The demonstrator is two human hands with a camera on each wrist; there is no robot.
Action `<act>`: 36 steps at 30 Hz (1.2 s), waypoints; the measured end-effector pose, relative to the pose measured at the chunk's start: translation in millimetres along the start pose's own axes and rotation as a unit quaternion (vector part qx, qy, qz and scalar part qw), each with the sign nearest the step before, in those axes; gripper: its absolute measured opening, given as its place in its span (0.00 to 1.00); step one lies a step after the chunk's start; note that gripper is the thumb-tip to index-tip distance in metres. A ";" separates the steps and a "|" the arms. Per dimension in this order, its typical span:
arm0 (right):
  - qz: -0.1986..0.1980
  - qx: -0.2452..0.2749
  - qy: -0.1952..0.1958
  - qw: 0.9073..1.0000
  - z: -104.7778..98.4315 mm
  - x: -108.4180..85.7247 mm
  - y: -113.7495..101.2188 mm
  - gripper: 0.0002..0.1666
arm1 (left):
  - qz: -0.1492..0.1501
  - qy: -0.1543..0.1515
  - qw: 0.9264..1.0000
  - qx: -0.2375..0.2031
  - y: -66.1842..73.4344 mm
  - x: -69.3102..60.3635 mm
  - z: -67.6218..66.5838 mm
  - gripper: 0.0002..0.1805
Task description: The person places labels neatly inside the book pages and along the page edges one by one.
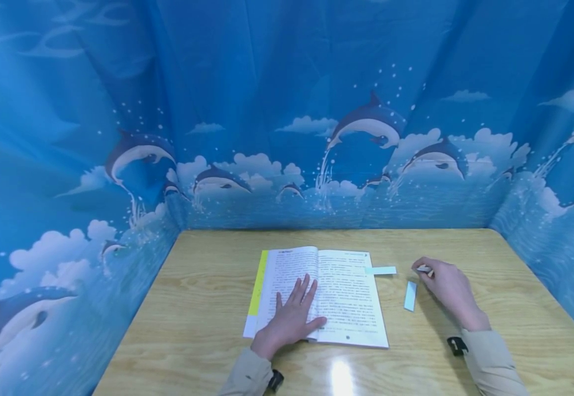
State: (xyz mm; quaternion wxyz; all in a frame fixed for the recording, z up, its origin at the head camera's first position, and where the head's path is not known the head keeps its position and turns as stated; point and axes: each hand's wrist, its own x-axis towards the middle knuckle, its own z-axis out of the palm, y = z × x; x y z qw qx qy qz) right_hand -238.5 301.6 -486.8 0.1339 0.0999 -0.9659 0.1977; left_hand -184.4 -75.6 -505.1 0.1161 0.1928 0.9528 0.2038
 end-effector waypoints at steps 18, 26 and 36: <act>0.090 0.101 0.059 0.989 -11.1 0.2 -13.2 0.19 | 0.000 -0.001 1.000 0.002 1.0 -0.3 -0.8 0.47; 0.101 0.168 0.040 0.980 -8.3 -1.4 -25.0 0.22 | -0.003 0.001 1.000 0.008 1.4 0.1 -0.1 0.47; 0.108 0.182 0.005 0.977 1.1 4.7 -47.0 0.20 | -0.003 0.004 1.000 0.007 1.7 -0.2 -0.2 0.47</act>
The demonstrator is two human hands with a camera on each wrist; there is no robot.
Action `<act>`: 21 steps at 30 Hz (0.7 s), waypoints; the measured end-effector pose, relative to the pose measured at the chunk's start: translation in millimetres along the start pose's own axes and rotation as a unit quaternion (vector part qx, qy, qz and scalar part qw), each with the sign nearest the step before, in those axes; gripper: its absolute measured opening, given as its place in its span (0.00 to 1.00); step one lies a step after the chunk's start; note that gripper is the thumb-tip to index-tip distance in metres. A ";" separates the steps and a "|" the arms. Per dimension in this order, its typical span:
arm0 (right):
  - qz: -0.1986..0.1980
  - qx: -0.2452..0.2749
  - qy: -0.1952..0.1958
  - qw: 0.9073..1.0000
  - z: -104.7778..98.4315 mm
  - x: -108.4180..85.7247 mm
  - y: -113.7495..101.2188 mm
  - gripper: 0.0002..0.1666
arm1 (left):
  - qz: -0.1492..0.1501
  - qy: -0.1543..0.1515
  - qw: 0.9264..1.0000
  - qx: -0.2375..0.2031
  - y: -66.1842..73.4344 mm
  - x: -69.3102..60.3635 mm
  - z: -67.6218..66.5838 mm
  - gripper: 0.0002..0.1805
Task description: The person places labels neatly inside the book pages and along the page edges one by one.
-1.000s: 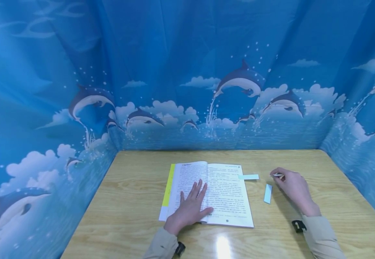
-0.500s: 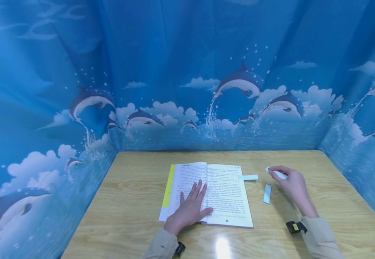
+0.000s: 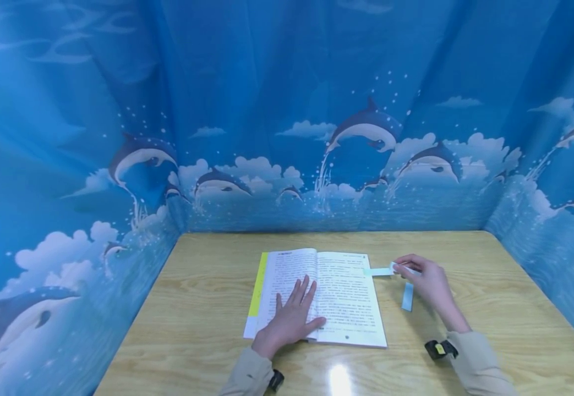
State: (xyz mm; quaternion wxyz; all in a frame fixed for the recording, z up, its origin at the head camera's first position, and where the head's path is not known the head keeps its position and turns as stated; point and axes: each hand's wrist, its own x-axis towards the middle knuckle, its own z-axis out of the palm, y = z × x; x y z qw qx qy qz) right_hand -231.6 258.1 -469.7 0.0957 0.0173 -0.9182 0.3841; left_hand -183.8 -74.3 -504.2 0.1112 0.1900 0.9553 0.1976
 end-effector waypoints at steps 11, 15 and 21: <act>0.006 -0.012 -0.065 0.998 21.0 10.0 -10.1 0.13 | 0.002 -0.003 1.000 -0.006 -1.4 1.0 0.5 0.47; 0.015 -0.026 -0.087 0.996 27.5 14.8 -10.5 0.12 | 0.004 -0.001 1.000 -0.005 -0.3 0.4 -0.7 0.47; 0.030 -0.044 -0.109 0.993 36.9 20.2 -11.9 0.13 | 0.007 0.002 1.000 -0.006 -0.4 -0.5 -0.3 0.47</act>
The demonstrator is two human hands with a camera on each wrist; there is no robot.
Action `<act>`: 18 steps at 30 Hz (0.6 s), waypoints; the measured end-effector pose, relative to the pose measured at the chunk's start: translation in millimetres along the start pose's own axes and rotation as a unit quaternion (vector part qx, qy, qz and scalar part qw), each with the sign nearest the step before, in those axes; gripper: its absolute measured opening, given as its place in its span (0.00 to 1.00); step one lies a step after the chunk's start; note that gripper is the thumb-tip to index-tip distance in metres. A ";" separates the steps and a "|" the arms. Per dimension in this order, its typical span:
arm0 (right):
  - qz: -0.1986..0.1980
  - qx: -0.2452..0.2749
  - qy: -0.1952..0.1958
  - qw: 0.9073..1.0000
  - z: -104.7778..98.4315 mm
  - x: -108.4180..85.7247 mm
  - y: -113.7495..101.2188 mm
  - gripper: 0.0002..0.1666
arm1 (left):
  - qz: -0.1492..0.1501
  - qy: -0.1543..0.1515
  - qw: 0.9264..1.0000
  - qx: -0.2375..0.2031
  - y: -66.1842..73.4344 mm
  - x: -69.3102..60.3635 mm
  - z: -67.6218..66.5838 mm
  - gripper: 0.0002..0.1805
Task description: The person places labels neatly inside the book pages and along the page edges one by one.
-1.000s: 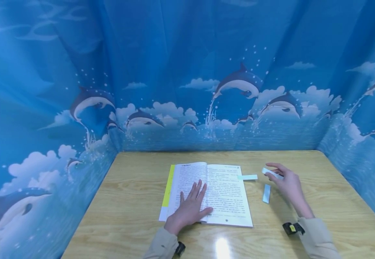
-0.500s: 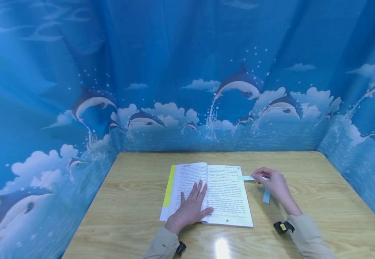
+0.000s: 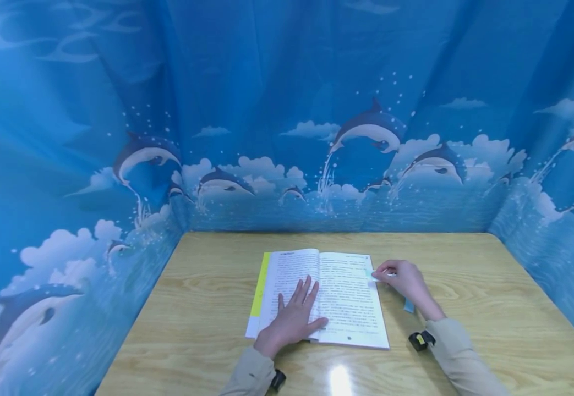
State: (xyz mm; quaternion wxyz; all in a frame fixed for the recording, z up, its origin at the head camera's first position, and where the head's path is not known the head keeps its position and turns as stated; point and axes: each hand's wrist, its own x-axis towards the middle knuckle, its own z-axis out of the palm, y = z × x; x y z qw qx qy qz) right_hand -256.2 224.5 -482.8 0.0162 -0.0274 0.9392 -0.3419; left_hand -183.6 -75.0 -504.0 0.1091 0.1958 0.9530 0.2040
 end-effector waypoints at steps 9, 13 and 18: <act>-0.010 -0.044 -0.016 0.999 10.0 6.4 0.4 0.08 | -0.001 0.000 1.000 0.000 -0.9 1.3 0.9 0.47; -0.011 -0.048 -0.028 0.998 12.5 8.1 -0.6 0.07 | -0.004 -0.001 1.000 0.004 -0.6 1.5 1.2 0.47; -0.011 -0.048 -0.032 0.998 15.9 9.2 -1.4 0.07 | -0.007 -0.005 1.000 0.005 -0.5 2.1 0.7 0.47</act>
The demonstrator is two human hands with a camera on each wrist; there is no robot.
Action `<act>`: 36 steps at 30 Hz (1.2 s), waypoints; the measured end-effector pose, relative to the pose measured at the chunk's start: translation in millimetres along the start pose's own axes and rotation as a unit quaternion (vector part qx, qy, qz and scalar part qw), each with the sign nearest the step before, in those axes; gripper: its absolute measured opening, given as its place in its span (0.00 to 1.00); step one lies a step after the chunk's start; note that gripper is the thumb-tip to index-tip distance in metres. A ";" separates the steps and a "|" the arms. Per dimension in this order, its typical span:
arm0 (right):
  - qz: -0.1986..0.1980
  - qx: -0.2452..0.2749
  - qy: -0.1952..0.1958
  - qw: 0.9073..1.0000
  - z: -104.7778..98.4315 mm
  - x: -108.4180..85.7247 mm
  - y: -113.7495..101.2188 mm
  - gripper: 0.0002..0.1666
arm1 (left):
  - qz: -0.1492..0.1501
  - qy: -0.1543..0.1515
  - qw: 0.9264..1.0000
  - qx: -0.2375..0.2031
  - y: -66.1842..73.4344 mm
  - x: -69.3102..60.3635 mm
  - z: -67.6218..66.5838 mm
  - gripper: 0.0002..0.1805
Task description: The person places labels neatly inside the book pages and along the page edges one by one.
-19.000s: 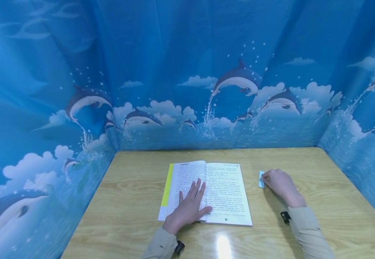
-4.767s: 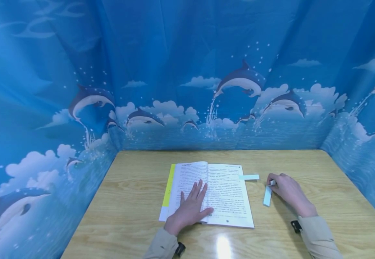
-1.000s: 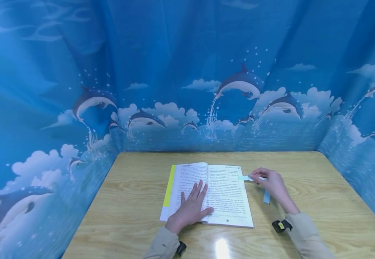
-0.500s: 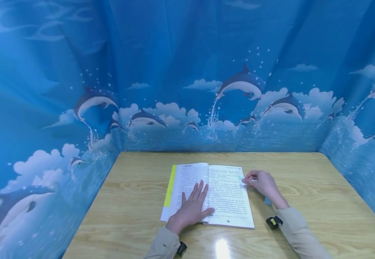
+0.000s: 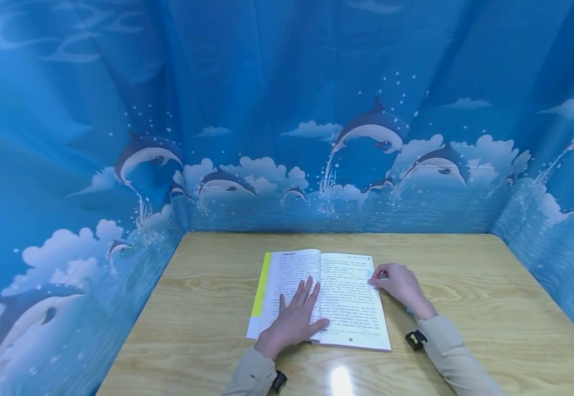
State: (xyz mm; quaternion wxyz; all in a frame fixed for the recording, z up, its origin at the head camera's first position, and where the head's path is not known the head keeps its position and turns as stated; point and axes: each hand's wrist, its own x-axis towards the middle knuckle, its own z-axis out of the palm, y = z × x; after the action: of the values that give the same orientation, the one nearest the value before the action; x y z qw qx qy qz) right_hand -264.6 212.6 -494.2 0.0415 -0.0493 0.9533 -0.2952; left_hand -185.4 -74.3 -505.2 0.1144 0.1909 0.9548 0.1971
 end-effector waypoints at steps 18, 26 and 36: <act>0.001 -0.063 0.007 0.998 0.6 -0.6 -5.2 0.11 | 0.024 0.011 1.000 -0.016 -2.4 -1.6 1.3 0.47; -0.007 -0.085 0.002 0.996 4.0 2.8 -3.4 0.16 | 0.029 0.015 0.999 -0.012 -0.8 -2.2 0.0 0.47; 0.002 -0.087 -0.006 0.996 -1.4 -4.7 -2.0 0.18 | 0.016 0.007 1.000 -0.008 3.2 -5.6 -4.8 0.47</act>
State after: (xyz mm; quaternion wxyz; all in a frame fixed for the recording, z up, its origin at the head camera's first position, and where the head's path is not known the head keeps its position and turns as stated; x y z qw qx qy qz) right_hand -259.9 212.4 -491.7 0.0428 -0.0528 0.9753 -0.2104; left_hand -180.7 -75.4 -498.7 0.1059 0.2035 0.9509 0.2078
